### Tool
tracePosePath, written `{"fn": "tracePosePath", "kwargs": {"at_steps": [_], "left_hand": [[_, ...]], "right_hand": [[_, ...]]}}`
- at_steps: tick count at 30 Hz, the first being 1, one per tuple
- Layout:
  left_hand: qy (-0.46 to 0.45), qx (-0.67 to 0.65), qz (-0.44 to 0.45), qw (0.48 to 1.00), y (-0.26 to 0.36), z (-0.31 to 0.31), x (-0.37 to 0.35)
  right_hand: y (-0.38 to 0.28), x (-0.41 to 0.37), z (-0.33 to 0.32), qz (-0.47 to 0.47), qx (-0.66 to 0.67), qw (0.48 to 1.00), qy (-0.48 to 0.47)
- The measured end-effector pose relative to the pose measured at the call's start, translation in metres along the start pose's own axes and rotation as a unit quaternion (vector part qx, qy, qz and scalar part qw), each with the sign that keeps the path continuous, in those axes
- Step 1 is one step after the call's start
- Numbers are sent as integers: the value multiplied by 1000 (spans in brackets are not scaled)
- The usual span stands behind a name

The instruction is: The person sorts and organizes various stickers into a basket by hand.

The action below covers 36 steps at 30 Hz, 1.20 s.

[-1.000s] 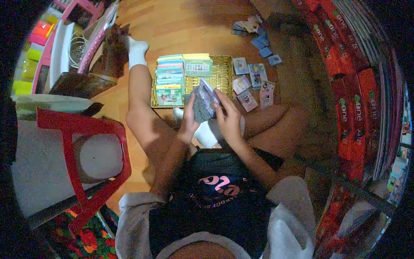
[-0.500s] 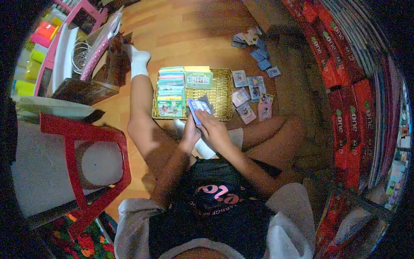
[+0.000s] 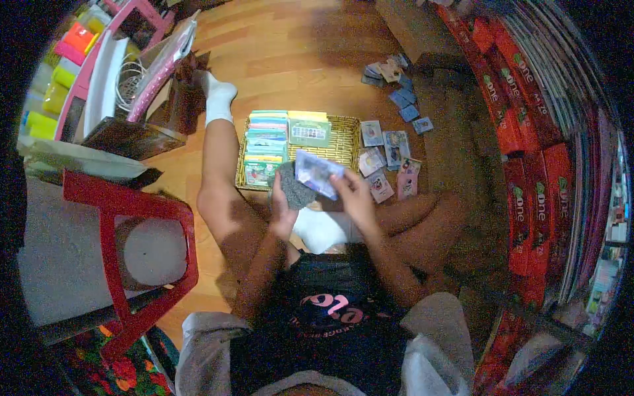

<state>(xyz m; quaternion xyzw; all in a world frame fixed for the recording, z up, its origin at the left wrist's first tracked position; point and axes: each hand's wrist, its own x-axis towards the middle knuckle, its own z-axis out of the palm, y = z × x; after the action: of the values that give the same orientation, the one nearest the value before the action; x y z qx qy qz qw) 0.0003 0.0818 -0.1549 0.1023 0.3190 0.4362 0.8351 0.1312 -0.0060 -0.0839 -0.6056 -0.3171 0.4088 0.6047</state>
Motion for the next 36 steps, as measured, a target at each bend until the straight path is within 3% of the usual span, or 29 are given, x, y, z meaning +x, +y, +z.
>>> {"fn": "tracePosePath", "kwargs": {"at_steps": [4, 6, 7, 11, 14, 20, 23, 25, 26, 28, 36], "left_hand": [[56, 46, 33, 997, -3, -9, 2], [124, 64, 72, 987, -6, -19, 7], [141, 32, 93, 985, -7, -24, 11], [171, -10, 82, 982, 0, -16, 2], [139, -24, 67, 988, 2, -9, -3], [185, 33, 92, 978, 5, 1, -1], [211, 28, 81, 974, 5, 1, 2], [202, 20, 76, 976, 2, -4, 5], [204, 19, 74, 976, 0, -6, 7], [211, 44, 57, 975, 0, -8, 8], [208, 60, 1, 976, 0, -14, 10]], "right_hand": [[12, 30, -20, -12, -30, 996, 88], [23, 46, -22, 36, 103, 989, 104], [33, 57, -23, 2, 42, 993, 114], [57, 84, -11, 22, 43, 994, 99], [65, 100, 4, 46, 48, 994, 89], [86, 124, 18, 17, 5, 998, 55], [89, 128, 19, 39, -53, 997, 49], [90, 129, 19, -55, -108, 991, 46], [90, 128, 17, -53, -111, 991, 46], [81, 126, 12, -71, -376, 922, 62], [67, 129, 13, -65, -483, 872, 49]]}}
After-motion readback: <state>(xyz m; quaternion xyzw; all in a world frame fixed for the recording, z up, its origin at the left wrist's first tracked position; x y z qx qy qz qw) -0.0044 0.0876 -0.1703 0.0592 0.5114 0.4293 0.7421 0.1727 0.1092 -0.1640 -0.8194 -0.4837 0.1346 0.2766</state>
